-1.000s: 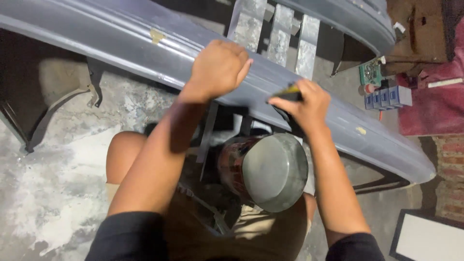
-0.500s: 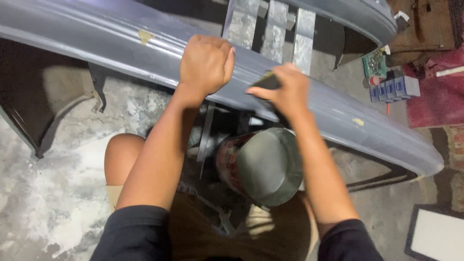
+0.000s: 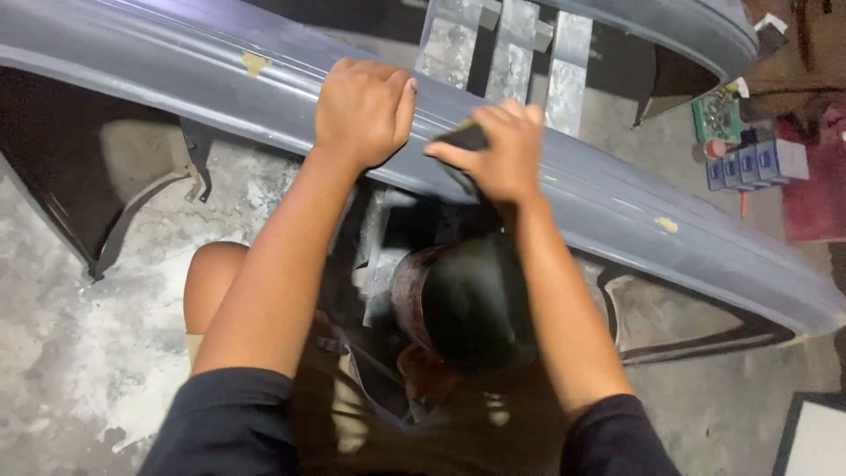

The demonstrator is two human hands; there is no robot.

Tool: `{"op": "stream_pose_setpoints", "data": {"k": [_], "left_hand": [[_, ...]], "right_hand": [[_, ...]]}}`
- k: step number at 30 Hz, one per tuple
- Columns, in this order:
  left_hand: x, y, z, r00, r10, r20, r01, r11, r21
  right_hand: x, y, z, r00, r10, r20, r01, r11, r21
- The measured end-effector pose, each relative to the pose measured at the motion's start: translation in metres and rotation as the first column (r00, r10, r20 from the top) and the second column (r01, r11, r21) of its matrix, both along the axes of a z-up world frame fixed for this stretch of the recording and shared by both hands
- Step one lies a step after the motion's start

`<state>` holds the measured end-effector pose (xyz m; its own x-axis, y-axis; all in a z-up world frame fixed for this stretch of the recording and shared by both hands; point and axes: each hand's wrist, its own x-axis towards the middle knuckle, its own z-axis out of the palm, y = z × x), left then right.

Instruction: The person is sanding a grey car bumper that is resting on a metal stand. They use a sanding block in their right hand to smooth the surface while repeatedly dipping the block into a bucket of water held between their legs.

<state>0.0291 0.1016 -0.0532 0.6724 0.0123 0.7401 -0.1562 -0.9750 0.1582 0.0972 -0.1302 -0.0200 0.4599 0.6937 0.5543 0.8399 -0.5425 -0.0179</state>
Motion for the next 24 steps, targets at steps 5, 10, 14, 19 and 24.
{"op": "stream_pose_setpoints", "data": {"k": [5,10,14,19,24], "left_hand": [[-0.003,0.008,0.002,0.993,-0.102,-0.053,0.102,0.995,-0.005],[0.001,-0.004,0.003,0.997,0.029,-0.073,-0.025,0.998,0.052],[-0.002,0.004,0.000,1.000,-0.017,-0.017,0.018,0.996,0.092],[-0.003,0.003,0.004,0.996,-0.078,-0.045,0.080,0.996,0.031],[-0.005,-0.007,0.003,0.997,0.008,-0.082,-0.009,1.000,-0.017]], "right_hand": [[0.004,-0.017,0.005,1.000,0.024,-0.019,-0.026,0.993,-0.119],[0.009,-0.042,-0.002,0.999,-0.043,-0.014,0.042,0.995,-0.087],[-0.016,0.029,-0.003,1.000,0.018,0.025,-0.018,1.000,-0.003],[-0.001,-0.035,-0.012,0.993,-0.112,0.041,0.114,0.993,-0.043],[-0.011,-0.054,-0.008,0.985,-0.169,-0.037,0.169,0.985,0.021]]}}
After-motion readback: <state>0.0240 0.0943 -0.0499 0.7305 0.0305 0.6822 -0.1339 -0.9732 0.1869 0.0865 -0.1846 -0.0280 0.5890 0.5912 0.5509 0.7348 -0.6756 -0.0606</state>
